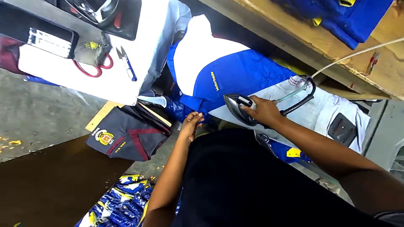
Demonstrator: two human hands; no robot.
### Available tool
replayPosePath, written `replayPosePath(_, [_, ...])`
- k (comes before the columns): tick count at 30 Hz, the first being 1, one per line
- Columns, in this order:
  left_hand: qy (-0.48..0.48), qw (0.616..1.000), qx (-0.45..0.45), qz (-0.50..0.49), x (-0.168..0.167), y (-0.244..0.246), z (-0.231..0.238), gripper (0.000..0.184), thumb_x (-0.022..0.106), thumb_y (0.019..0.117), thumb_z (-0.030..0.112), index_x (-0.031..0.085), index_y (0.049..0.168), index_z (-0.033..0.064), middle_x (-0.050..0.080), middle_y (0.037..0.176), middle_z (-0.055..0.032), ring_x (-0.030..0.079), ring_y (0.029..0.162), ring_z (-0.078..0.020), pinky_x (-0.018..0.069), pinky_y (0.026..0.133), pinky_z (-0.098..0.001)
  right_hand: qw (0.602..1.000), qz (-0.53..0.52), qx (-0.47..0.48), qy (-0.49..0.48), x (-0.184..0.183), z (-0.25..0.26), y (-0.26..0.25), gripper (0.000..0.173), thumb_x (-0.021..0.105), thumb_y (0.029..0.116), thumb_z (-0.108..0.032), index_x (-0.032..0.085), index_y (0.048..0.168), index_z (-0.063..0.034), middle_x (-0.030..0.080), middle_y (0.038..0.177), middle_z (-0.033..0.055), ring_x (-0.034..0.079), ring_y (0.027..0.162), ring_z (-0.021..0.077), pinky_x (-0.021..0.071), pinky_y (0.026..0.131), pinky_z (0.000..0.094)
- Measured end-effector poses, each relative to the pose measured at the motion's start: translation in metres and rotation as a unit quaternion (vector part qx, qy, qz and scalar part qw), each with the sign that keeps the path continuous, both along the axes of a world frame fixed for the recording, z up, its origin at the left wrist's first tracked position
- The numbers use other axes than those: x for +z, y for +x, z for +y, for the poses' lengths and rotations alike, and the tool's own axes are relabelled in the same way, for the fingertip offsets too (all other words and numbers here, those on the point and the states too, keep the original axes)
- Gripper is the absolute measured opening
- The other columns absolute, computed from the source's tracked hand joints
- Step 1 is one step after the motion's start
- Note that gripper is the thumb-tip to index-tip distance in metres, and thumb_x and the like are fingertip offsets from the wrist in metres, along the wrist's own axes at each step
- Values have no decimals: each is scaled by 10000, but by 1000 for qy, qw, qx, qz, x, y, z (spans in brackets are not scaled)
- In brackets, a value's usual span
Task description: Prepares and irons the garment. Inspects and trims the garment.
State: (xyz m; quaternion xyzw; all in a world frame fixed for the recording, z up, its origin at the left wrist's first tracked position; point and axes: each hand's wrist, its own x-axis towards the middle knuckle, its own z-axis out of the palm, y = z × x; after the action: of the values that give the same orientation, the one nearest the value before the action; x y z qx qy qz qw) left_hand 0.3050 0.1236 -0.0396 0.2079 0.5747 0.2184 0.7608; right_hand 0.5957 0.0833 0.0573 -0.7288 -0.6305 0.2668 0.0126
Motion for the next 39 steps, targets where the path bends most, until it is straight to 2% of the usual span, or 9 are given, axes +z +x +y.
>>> replayPosePath(3, [23, 999, 22, 20, -4, 3, 0, 56, 549, 1052, 66, 587, 1080, 36, 681, 939, -28, 675, 842, -97, 563, 773, -268, 1000, -2, 24, 5, 4, 19, -24, 539, 603, 1005, -476, 665, 1210, 19, 722, 957, 251, 715, 863, 469, 541, 710, 649])
replayPosePath(10, [79, 994, 29, 70, -4, 10, -9, 42, 547, 1052, 60, 577, 1049, 31, 664, 884, -6, 657, 789, -75, 551, 748, -253, 995, 12, 98, 31, 4, 27, -50, 523, 590, 1004, -491, 682, 1145, 5, 719, 932, 221, 721, 847, 428, 549, 682, 606])
replayPosePath(17, [70, 992, 53, 91, -4, 14, -11, 60, 535, 1058, 60, 582, 1036, 31, 654, 881, -13, 650, 791, -84, 550, 749, -258, 986, -13, -161, -42, 11, 27, 6, 582, 542, 1046, -489, 583, 1330, 17, 693, 1011, 309, 687, 943, 524, 521, 788, 681])
replayPosePath(23, [68, 992, 58, 88, -7, 16, -13, 59, 533, 1061, 73, 576, 1024, 55, 653, 869, -5, 648, 771, -74, 548, 720, -243, 961, -24, -277, -10, 7, 29, 57, 624, 519, 1048, -522, 579, 1321, 36, 680, 1056, 319, 673, 993, 512, 497, 839, 683])
replayPosePath(26, [77, 993, 37, 83, -4, 13, -13, 43, 546, 1049, 51, 566, 1084, 36, 622, 926, -18, 627, 815, -83, 539, 750, -266, 970, -16, -242, -9, 5, 19, 57, 616, 524, 1048, -511, 583, 1292, 52, 678, 1023, 320, 673, 964, 515, 494, 817, 687])
replayPosePath(28, [81, 995, 19, 59, -2, 10, -13, 177, 556, 1032, 44, 526, 1204, 24, 572, 1033, -41, 586, 909, -106, 515, 810, -302, 978, -10, -206, -9, 4, 10, 53, 613, 540, 1042, -501, 588, 1295, 55, 680, 994, 328, 677, 933, 528, 497, 793, 701])
replayPosePath(32, [26, 998, 52, 31, 0, 9, -6, 347, 472, 1093, 288, 496, 1353, 59, 577, 1120, -50, 606, 990, -140, 520, 862, -331, 984, -6, -178, -17, 5, 15, 40, 611, 541, 1043, -496, 584, 1298, 57, 680, 991, 326, 674, 933, 528, 498, 791, 692])
replayPosePath(34, [20, 998, 53, 31, 0, 13, 0, 329, 471, 1096, 319, 525, 1294, 61, 587, 1075, -40, 613, 962, -133, 525, 845, -326, 982, -9, -186, -21, 6, 24, 35, 616, 538, 1041, -511, 578, 1300, 46, 679, 1009, 319, 674, 952, 519, 495, 802, 691])
replayPosePath(39, [66, 995, 22, 64, -6, 16, 1, 65, 565, 1052, 123, 550, 1031, 63, 619, 934, -9, 633, 841, -80, 542, 773, -267, 996, -2, -83, -26, 6, 11, 35, 577, 558, 1037, -481, 593, 1283, 40, 683, 968, 320, 680, 903, 533, 504, 763, 705])
